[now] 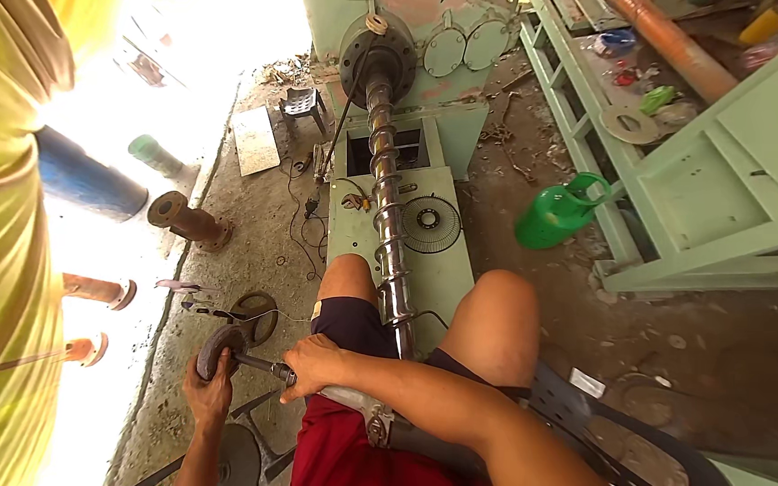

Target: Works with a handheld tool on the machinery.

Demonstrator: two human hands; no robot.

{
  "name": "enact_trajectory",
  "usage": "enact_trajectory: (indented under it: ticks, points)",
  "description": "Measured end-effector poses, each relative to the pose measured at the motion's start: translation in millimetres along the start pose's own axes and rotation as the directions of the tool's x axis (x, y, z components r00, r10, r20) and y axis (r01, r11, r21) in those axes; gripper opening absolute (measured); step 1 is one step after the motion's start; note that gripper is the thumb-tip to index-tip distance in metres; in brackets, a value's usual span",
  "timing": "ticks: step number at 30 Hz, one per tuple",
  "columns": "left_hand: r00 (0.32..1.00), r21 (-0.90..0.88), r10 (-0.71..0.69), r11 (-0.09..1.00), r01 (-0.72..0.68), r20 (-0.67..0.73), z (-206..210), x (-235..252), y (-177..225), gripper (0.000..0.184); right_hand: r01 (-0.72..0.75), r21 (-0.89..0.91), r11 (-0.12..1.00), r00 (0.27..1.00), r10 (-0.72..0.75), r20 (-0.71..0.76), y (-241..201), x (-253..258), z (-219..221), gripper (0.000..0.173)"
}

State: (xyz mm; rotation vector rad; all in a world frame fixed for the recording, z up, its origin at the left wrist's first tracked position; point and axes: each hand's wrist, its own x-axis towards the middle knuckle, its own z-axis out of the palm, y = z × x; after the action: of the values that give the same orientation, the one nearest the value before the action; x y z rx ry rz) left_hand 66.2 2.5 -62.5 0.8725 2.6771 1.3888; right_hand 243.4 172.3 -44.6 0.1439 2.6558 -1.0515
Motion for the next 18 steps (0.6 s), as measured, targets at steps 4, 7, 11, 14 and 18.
enact_trajectory:
  ticks: [4, 7, 11, 14, 18]
  points:
    - [0.999, -0.03, 0.01, 0.999, -0.011, -0.037, 4, -2, -6, 0.042, 0.002, 0.001, 1.0, 1.0, -0.002, -0.005, 0, -1, 0, 0.065]
    - [1.0, -0.042, 0.003, 0.999, -0.004, -0.03, 3, -1, -6, 0.041, 0.004, 0.002, 1.0, 1.0, -0.004, -0.003, 1, 0, -1, 0.066]
    - [1.0, -0.047, -0.013, 0.999, 0.012, -0.014, 3, 0, -2, 0.042, -0.004, 0.006, 1.0, 1.0, 0.004, -0.006, 1, 0, -1, 0.066]
    - [1.0, -0.05, -0.022, 0.999, 0.022, -0.002, 3, 1, 2, 0.04, -0.006, 0.012, 1.0, 1.0, 0.006, -0.011, 2, 0, -1, 0.066]
    - [0.999, -0.041, -0.034, 0.999, 0.035, 0.011, 1, 3, 6, 0.038, -0.003, 0.013, 1.0, 1.0, 0.003, -0.013, 3, 0, -1, 0.065]
